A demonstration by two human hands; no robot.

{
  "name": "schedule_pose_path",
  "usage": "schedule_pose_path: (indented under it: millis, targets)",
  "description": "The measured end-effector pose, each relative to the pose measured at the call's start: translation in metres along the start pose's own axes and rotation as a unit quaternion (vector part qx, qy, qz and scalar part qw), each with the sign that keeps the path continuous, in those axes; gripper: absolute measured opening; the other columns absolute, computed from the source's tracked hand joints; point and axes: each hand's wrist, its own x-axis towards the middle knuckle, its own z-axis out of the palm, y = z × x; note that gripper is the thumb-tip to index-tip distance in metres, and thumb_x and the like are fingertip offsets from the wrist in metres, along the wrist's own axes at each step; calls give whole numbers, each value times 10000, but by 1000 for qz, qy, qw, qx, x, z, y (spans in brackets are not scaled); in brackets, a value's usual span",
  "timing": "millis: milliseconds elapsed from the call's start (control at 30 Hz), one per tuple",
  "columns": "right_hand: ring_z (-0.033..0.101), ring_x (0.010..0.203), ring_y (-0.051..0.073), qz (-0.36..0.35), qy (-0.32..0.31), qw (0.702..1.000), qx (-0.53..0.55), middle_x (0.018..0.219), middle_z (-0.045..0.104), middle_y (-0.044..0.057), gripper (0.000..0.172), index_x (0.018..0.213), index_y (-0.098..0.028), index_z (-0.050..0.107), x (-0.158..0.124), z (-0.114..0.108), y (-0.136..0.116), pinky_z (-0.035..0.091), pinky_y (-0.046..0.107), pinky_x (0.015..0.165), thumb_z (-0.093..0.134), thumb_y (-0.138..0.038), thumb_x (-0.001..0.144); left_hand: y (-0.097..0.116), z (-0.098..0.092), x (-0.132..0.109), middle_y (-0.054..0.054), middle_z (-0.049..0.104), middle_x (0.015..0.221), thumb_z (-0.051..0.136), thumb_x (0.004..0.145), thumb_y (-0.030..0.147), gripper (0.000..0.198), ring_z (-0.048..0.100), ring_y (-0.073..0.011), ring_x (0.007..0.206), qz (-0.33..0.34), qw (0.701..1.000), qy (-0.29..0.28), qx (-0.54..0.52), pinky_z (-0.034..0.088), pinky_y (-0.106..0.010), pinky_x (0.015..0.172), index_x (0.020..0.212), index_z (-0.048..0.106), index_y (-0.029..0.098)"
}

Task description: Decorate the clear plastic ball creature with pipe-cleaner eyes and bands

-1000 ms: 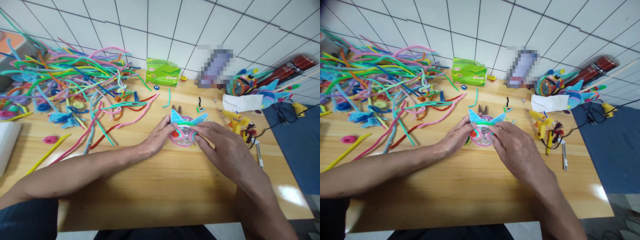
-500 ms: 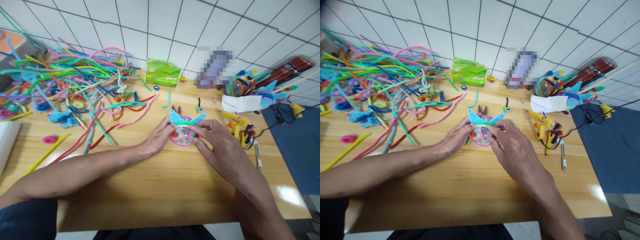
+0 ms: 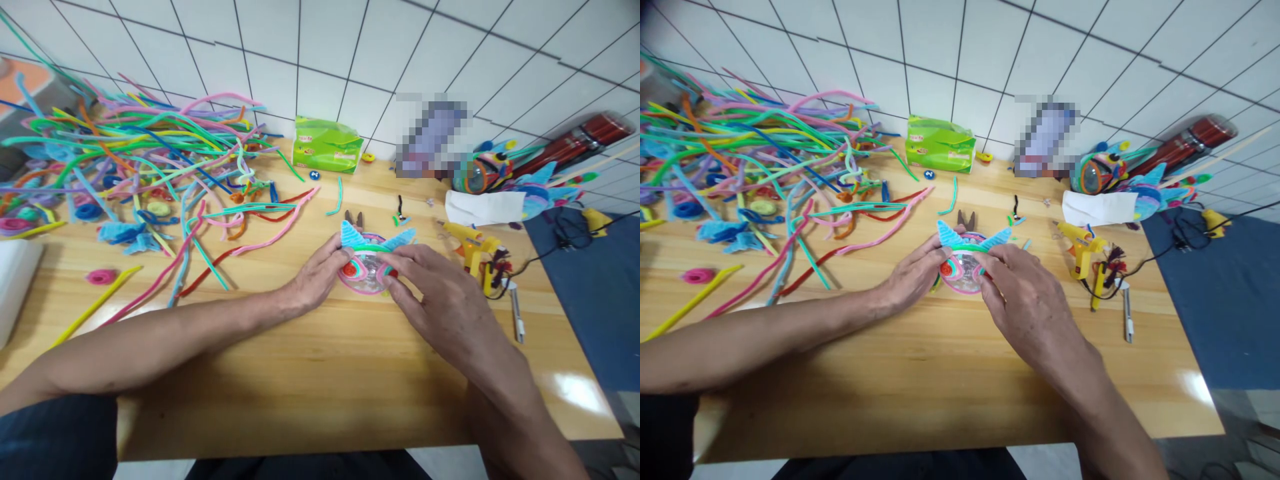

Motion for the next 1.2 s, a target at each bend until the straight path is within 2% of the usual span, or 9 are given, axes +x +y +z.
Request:
schedule_pose_path:
  millis: [267, 500, 600, 833, 1067, 1200]
  targets:
    - [773, 1060, 282, 17, 5, 1000, -18, 1155, 789, 114, 284, 1282, -226, 746, -1, 3, 0, 642, 426, 879, 578, -186, 1057, 5, 3, 4, -93, 765, 1363, 703, 921, 451, 501, 634, -329, 1381, -26, 998, 22, -55, 422, -492, 1268, 1342, 724, 181]
    - [781, 1063, 277, 18, 15, 1000, -14, 1154, 800, 107, 268, 1264, -241, 745, 0, 4, 0, 645, 430, 896, 604, -187, 1043, 8, 4, 5, -79, 782, 1268, 824, 885, 465, 525, 684, -307, 1272, -45, 998, 23, -35, 495, -474, 1163, 1322, 702, 201]
    - [787, 1063, 276, 28, 6, 999, 18, 1145, 805, 95, 269, 1263, -247, 729, 1, 1, 3, 644, 422, 887, 623, -181, 1025, 9, 3, 4, -70, 775, 1268, 821, 884, 437, 512, 683, -295, 1256, -48, 998, 25, -17, 517, -453, 1134, 1327, 695, 211]
    - [792, 923, 237, 66, -26, 986, 150, 1050, 796, 56, 276, 1252, -238, 674, 5, -7, 15, 648, 397, 830, 670, -187, 980, 13, 4, 4, -68, 756, 1339, 785, 894, 431, 530, 667, -286, 1293, -45, 999, 23, 13, 501, -436, 1155, 1366, 679, 215]
    - [788, 951, 239, 97, -44, 977, 186, 1073, 789, 62, 246, 1198, -245, 667, 5, -8, 20, 645, 402, 846, 676, -190, 958, 11, -2, 3, -78, 716, 1444, 804, 900, 481, 567, 634, -321, 1373, -56, 998, 21, 11, 466, -476, 1212, 1396, 679, 238]
    - [771, 925, 241, 122, -43, 976, 175, 1049, 781, 55, 192, 1110, -244, 663, 3, -6, 21, 626, 397, 821, 691, -183, 931, 11, -5, -3, -73, 704, 1453, 766, 956, 530, 546, 634, -304, 1369, -30, 999, 17, 39, 447, -470, 1243, 1418, 652, 261]
